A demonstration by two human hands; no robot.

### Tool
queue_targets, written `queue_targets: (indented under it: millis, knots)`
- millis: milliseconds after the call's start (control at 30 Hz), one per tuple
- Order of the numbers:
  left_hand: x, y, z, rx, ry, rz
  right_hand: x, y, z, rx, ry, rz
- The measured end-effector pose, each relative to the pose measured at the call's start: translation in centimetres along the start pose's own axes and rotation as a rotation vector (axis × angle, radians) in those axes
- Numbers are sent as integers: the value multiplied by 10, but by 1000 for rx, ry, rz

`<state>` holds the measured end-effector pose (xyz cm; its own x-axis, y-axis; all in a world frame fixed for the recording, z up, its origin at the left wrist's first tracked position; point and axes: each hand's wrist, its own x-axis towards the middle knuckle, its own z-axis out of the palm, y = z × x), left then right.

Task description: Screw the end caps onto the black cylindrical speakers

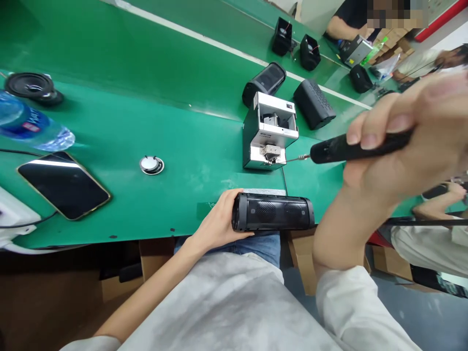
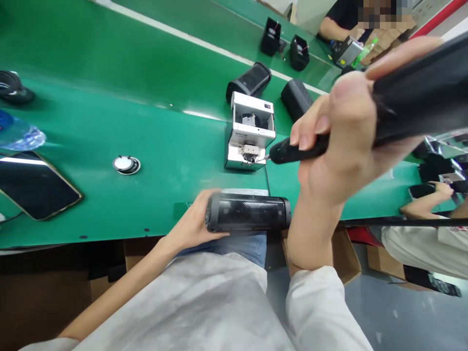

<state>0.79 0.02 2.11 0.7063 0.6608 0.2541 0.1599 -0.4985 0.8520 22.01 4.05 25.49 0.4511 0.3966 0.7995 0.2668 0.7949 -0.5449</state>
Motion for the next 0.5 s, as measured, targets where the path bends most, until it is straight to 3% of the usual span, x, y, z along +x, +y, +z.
queue_targets:
  millis: [67,233,500]
  knots:
    - [-1,-1,0,3,1,-7,6,21,-6,-10,49,-97]
    - [-1,-1,0,12,-11,-28,5,63,-16,-9,-3,-94]
    - [0,2,-1,8,-14,-43,11,77,-13,-60,69,-65]
